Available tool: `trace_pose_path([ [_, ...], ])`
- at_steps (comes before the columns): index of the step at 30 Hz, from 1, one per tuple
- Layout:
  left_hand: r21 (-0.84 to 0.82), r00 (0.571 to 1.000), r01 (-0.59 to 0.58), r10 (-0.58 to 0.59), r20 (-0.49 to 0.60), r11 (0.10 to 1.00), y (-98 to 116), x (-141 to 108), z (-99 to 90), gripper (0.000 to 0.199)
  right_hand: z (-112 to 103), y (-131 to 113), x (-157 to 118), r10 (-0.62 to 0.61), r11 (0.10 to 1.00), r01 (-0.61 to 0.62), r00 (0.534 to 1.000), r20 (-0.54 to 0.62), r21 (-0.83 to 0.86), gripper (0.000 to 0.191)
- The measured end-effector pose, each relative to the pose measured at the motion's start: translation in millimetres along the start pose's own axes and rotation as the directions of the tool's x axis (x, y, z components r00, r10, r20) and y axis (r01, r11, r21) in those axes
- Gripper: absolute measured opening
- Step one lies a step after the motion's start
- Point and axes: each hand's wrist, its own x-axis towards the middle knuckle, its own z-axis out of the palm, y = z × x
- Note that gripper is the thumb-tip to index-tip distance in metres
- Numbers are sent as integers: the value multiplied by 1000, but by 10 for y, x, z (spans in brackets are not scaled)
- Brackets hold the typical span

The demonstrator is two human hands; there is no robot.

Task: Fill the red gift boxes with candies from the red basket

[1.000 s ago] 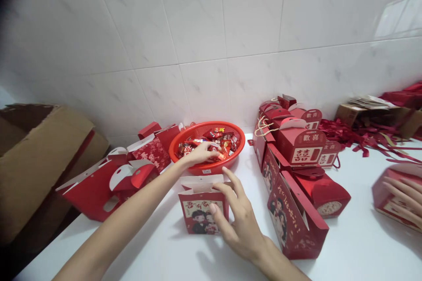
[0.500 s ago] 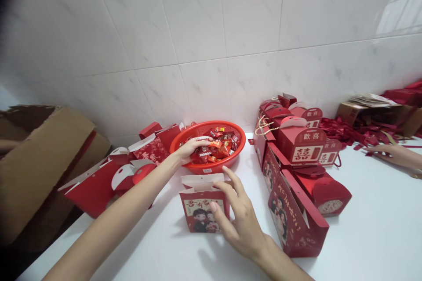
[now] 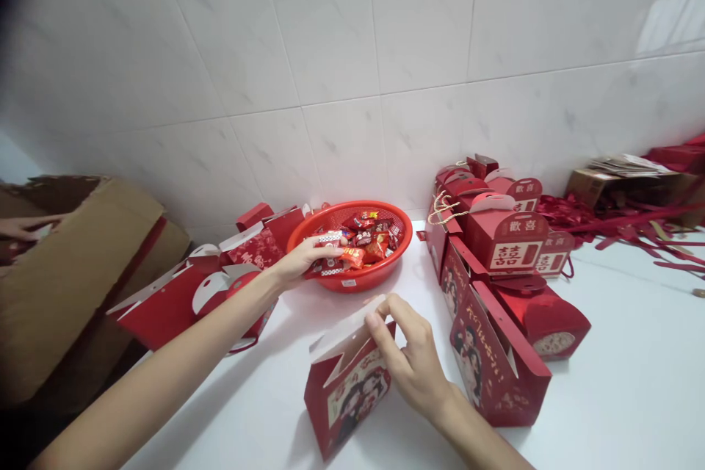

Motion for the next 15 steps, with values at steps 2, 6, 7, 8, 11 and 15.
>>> trace_pose_path([
  [2, 15, 1000, -12, 12, -9, 1000, -2, -40, -3, 35, -6, -4, -3, 24, 999, -24, 1000, 9, 23, 24],
  [6, 12, 999, -32, 32, 8, 999, 0, -70, -4, 41, -18, -8, -3, -3, 1000, 3, 1000, -11, -23, 14],
  [7, 5, 999, -40, 40, 7, 999, 3, -72, -2, 42, -24, -2, 1, -22, 998, 20, 999, -28, -56, 12],
  [8, -5, 999, -47, 47, -1, 999, 7, -74, -1, 43, -31, 8, 7, -43, 995, 39, 998, -46, -96, 13],
  [11, -44, 997, -66, 64, -46, 997, 23, -82, 6, 43, -62, 63, 39, -105, 972, 83, 990, -92, -218, 23],
  [15, -67, 990, -103, 95, -103, 992, 64, -96, 13, 40, -98, 147, 88, -66, 960, 34, 992, -110, -277, 27],
])
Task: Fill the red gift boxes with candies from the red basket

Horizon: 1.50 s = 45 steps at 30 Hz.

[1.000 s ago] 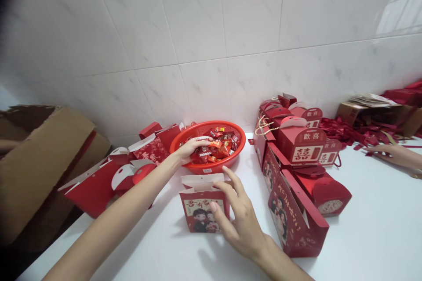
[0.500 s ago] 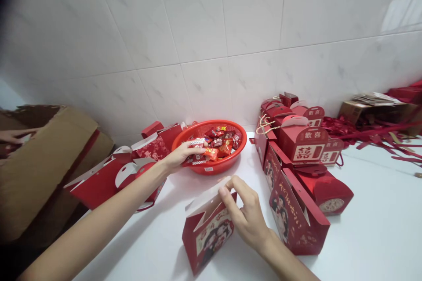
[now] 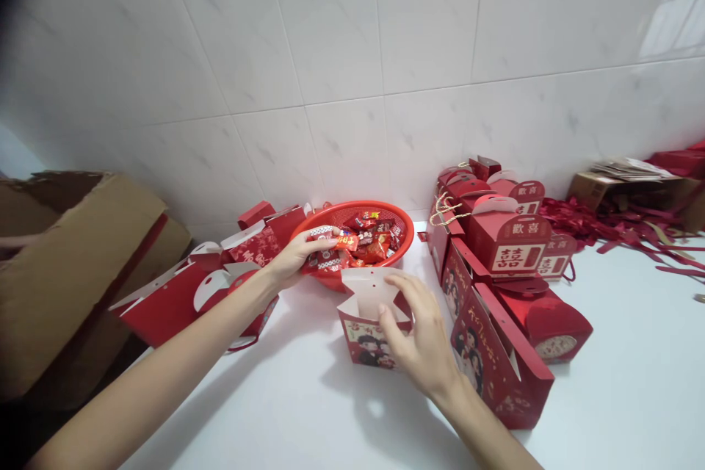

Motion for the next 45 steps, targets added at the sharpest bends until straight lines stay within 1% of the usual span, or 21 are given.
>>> trace_pose_path([
  [3, 45, 999, -17, 15, 29, 999, 45, -10, 11, 40, 16, 28, 13, 55, 998, -56, 998, 32, 13, 31],
  [7, 220, 990, -34, 3, 137, 975, 122, -66, 58, 34, 58, 5, 5, 85, 996, -86, 996, 41, 35, 34],
  [11, 421, 971, -84, -20, 238, 903, 215, -187, 189, 27, 83, -27, 1, 76, 996, -78, 996, 46, 50, 37],
  [14, 504, 958, -132, -21, 286, 854, 270, -271, 328, 24, 83, -29, 3, 71, 995, -75, 996, 56, 64, 37],
  [16, 489, 951, -133, -28, 307, 862, 288, -299, 410, 23, 79, -25, 4, 67, 995, -71, 996, 57, 71, 37],
  [17, 460, 948, -121, -35, 318, 880, 291, -303, 443, 25, 76, -25, 4, 65, 995, -69, 996, 64, 75, 37],
  [19, 371, 945, -68, -59, 322, 926, 291, -292, 486, 32, 66, -32, 6, 69, 994, -76, 994, 88, 83, 37],
  [21, 288, 950, 4, -94, 299, 957, 283, -263, 506, 35, 54, -47, 8, 77, 991, -89, 990, 119, 97, 38],
  [23, 250, 956, 66, -133, 261, 966, 265, -227, 514, 37, 44, -64, 12, 77, 988, -94, 988, 137, 119, 40],
  [26, 234, 953, 98, -160, 259, 967, 210, -176, 524, 39, 43, -73, 14, 66, 986, -86, 988, 140, 142, 42],
  [28, 219, 952, 70, -131, 278, 973, 157, -153, 534, 40, 56, -59, 10, 64, 987, -82, 989, 130, 135, 42],
  [31, 214, 954, -15, -50, 295, 977, 88, -152, 555, 35, 86, -19, -8, 71, 991, -82, 992, 104, 105, 41],
  [35, 218, 932, -57, -26, 360, 974, 55, -192, 593, 31, 118, 30, -34, 77, 994, -82, 994, 72, 73, 40],
  [39, 208, 916, -158, 65, 397, 965, 26, -202, 615, 32, 129, 47, -45, 80, 995, -83, 995, 57, 61, 44],
  [45, 190, 906, -163, 70, 418, 968, -29, -182, 592, 33, 115, 17, -29, 59, 992, -66, 995, 78, 103, 42],
])
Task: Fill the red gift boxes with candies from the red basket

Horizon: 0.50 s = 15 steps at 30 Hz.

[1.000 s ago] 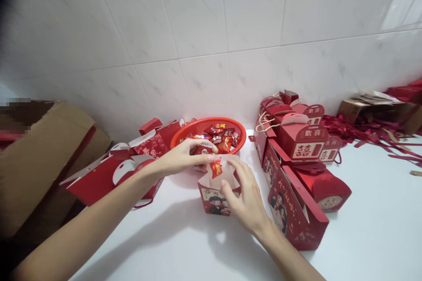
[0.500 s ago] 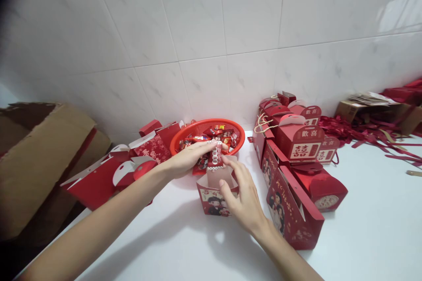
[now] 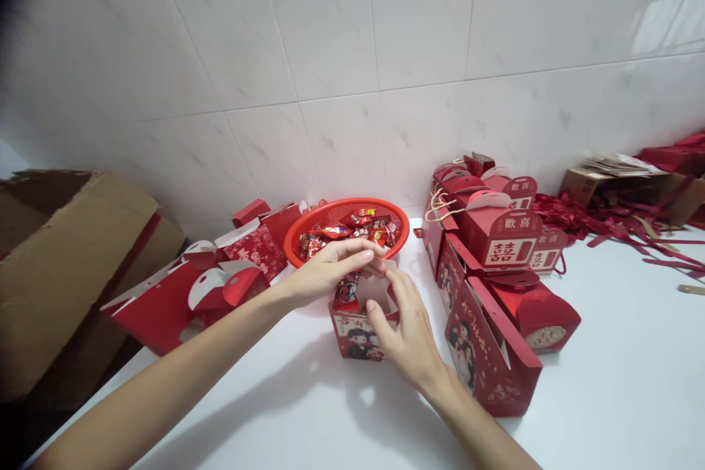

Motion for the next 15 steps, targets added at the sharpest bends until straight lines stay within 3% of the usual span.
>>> trace_pose_path([
  [9, 102, 992, -105, 112, -65, 989, 102, -75, -53, 23, -6, -34, 5, 28, 1000, -28, 1000, 8, 8, 35],
  [15, 268, 969, -171, 211, -129, 948, 106, -222, -83, 22, -5, -47, 5, 19, 1000, -19, 1000, -11, 7, 32],
])
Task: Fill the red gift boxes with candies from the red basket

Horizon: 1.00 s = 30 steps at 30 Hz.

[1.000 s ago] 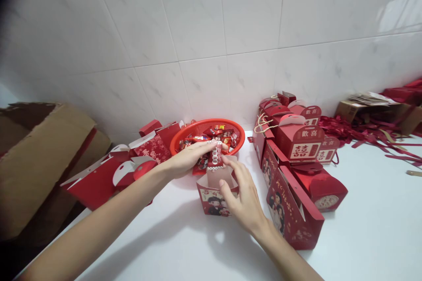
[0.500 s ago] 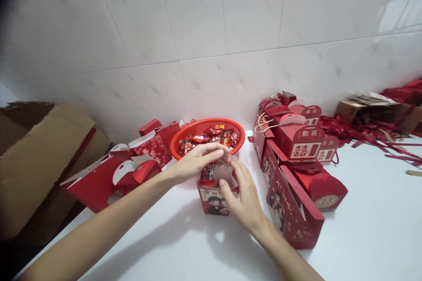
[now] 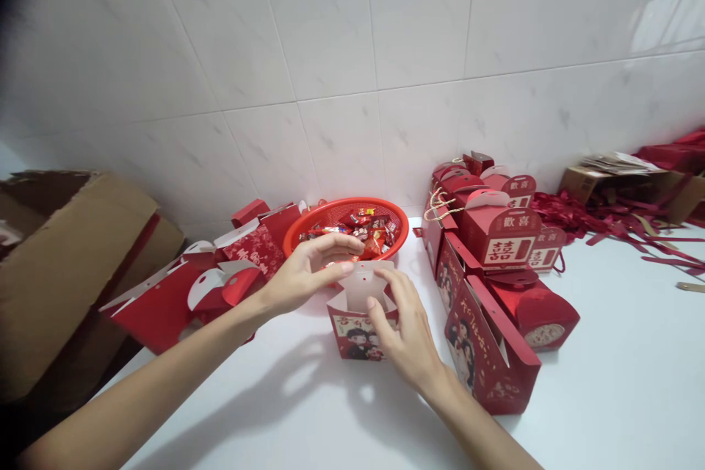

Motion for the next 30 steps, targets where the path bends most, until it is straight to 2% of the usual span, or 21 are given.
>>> trace_pose_path([
  [3, 194, 999, -34, 36, -5, 980, -14, -149, -54, 39, 8, -1, -6, 15, 1000, -15, 1000, -8, 9, 29],
  [5, 303, 1000, -4, -1, 18, 953, -61, -257, -93, 57, 19, 8, -13, 6, 1000, -6, 1000, -10, 7, 28],
  [7, 322, 997, 66, -75, 18, 944, -151, -353, -118, 72, 34, 25, -24, -8, 1000, 8, 1000, -19, 2, 31],
  [9, 260, 993, 116, -122, 7, 959, -269, -421, -122, 75, 53, 46, -34, -10, 1000, 10, 998, -58, 7, 38],
  [12, 113, 992, 127, -129, 6, 985, -432, -469, -93, 64, 73, 76, -40, 27, 998, -19, 993, -117, 64, 45],
  [14, 70, 993, 117, -117, -15, 991, -497, -475, -66, 54, 75, 81, -32, 72, 988, -58, 993, -93, 141, 38],
  [17, 151, 995, 82, -71, -77, 985, -527, -481, -34, 42, 62, 63, -16, 134, 967, -128, 991, -15, 220, 18],
  [23, 253, 994, -10, 36, -101, 967, -522, -539, 0, 35, 49, 10, -21, 173, 945, -169, 985, 7, 279, 19],
  [30, 228, 994, -23, 48, -102, 973, -556, -563, 18, 25, 51, 6, -30, 194, 940, -198, 980, 42, 277, 23],
])
